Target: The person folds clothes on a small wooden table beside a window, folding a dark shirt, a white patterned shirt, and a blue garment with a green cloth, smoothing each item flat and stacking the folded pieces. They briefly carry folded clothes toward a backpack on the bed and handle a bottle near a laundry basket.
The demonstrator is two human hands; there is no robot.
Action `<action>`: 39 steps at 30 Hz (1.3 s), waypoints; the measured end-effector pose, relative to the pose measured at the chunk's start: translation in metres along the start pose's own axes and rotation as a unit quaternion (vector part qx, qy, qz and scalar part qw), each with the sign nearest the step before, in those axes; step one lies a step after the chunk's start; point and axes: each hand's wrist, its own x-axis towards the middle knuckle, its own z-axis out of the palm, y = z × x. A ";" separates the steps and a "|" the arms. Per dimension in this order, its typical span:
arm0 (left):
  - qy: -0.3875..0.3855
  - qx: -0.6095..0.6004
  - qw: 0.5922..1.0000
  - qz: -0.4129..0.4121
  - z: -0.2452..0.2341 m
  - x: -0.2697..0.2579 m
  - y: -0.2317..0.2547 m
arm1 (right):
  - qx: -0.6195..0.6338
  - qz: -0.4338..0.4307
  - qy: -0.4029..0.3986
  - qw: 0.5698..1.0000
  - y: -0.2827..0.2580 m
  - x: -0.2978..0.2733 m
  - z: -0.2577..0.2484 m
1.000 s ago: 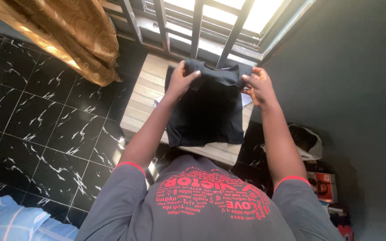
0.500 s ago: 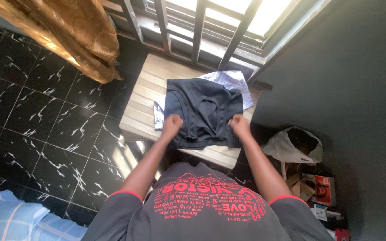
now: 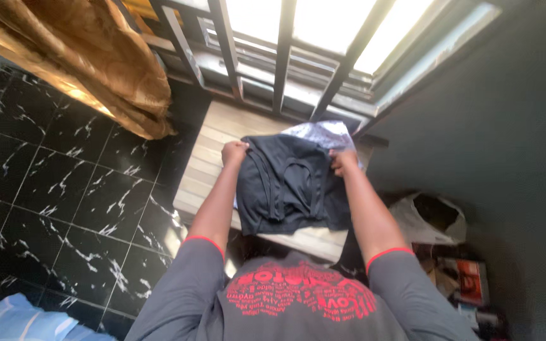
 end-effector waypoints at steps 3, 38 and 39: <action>-0.028 -0.140 0.990 0.003 0.000 0.005 0.000 | 0.101 -0.007 -0.071 0.992 -0.010 0.002 -0.021; -0.150 -0.494 0.835 0.190 -0.048 -0.006 0.016 | 0.084 -0.313 -0.140 0.935 -0.033 -0.065 -0.078; -0.142 -0.478 0.844 0.200 -0.047 -0.006 0.020 | 0.086 -0.310 -0.145 0.936 -0.038 -0.067 -0.071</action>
